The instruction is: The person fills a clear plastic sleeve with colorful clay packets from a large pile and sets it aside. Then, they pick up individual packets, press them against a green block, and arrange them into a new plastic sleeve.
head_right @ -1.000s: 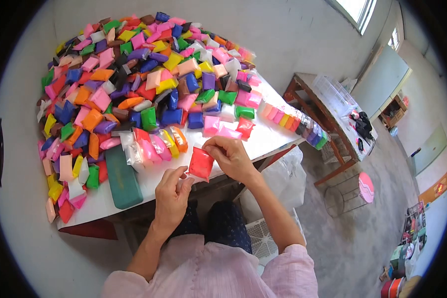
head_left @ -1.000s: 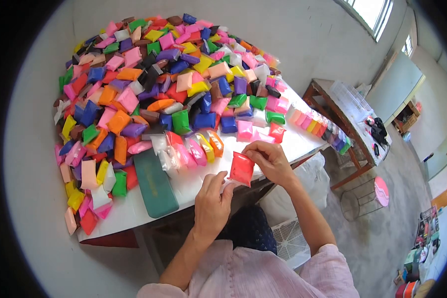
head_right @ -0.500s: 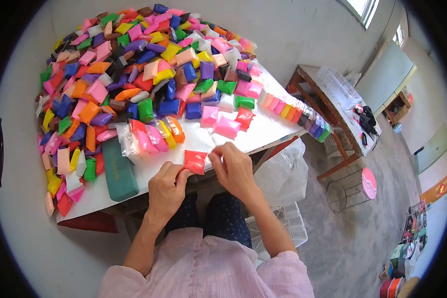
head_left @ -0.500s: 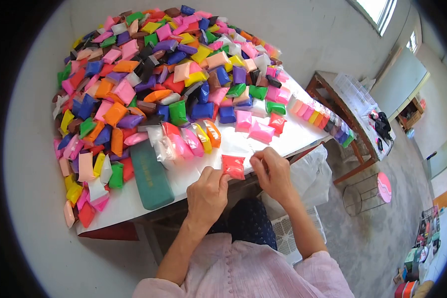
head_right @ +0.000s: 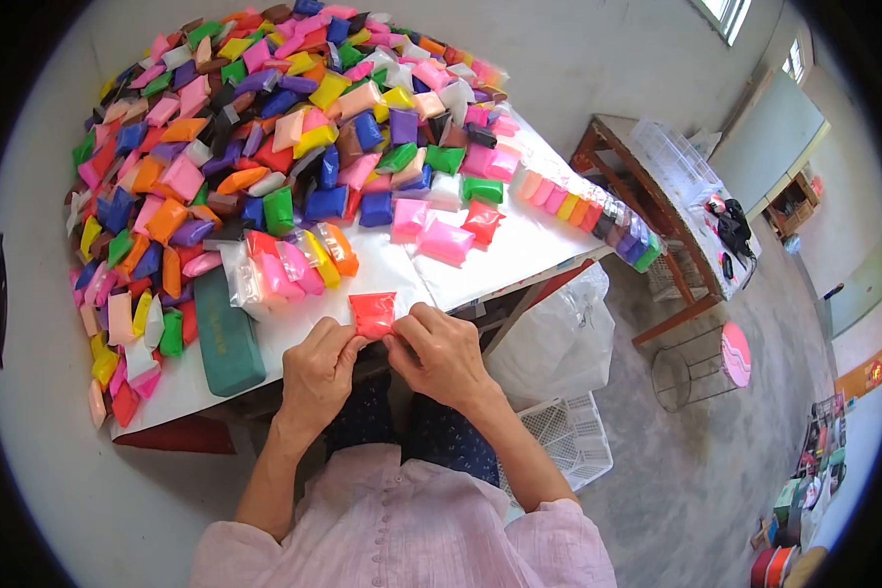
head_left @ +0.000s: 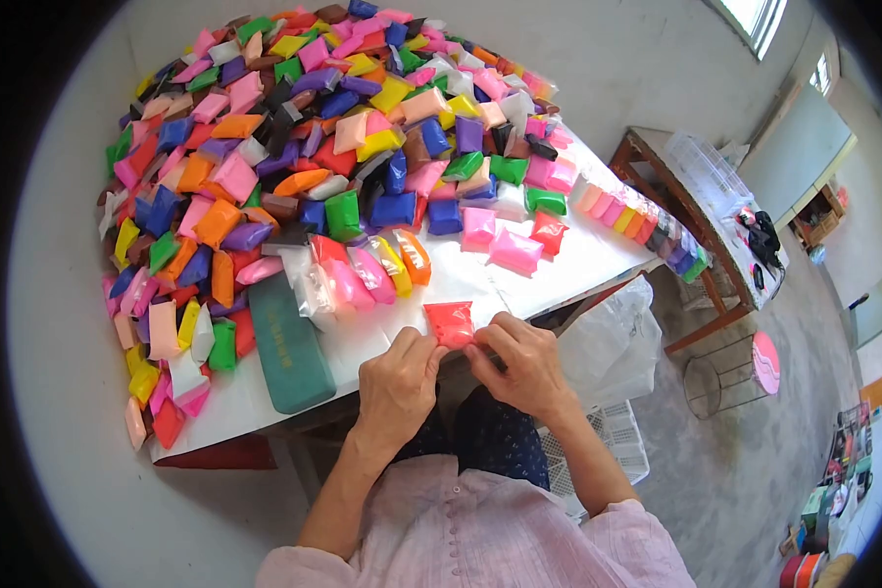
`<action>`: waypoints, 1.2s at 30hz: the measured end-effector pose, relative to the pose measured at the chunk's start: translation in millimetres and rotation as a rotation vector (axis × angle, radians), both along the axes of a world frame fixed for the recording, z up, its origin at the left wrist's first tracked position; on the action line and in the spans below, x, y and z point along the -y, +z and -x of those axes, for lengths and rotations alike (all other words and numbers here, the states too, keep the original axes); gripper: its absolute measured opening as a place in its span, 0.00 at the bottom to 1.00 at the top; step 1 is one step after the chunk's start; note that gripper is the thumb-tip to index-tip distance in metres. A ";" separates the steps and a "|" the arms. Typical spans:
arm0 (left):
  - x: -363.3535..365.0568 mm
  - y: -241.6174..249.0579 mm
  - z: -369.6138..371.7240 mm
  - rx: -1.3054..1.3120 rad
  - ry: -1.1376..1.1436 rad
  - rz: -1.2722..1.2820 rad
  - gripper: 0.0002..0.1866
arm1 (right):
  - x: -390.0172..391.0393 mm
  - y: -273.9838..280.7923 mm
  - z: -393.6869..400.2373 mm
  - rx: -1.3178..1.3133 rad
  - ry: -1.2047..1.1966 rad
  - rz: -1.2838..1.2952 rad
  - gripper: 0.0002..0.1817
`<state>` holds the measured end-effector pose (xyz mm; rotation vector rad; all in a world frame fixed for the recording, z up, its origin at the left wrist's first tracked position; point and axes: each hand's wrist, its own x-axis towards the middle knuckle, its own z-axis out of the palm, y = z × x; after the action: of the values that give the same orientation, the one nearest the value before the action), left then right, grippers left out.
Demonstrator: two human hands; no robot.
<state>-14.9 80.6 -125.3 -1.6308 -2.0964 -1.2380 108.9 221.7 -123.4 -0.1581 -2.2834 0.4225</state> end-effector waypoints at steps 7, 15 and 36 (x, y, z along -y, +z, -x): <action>3.4 -8.6 2.6 -0.156 -0.025 -0.016 0.05 | 2.3 -10.4 2.4 -0.060 0.003 0.016 0.10; 1.5 -19.5 1.9 -0.313 -0.043 -0.111 0.06 | 10.5 -27.0 -0.9 -0.145 -0.095 -0.203 0.13; 5.3 -46.6 -9.1 -0.358 -0.064 -0.304 0.12 | 25.8 -44.0 -29.2 -0.117 0.416 1.420 0.11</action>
<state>-5.8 75.3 -171.9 -1.6448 -1.5728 -1.1171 138.1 195.9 -167.4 -0.3308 -1.4749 2.1142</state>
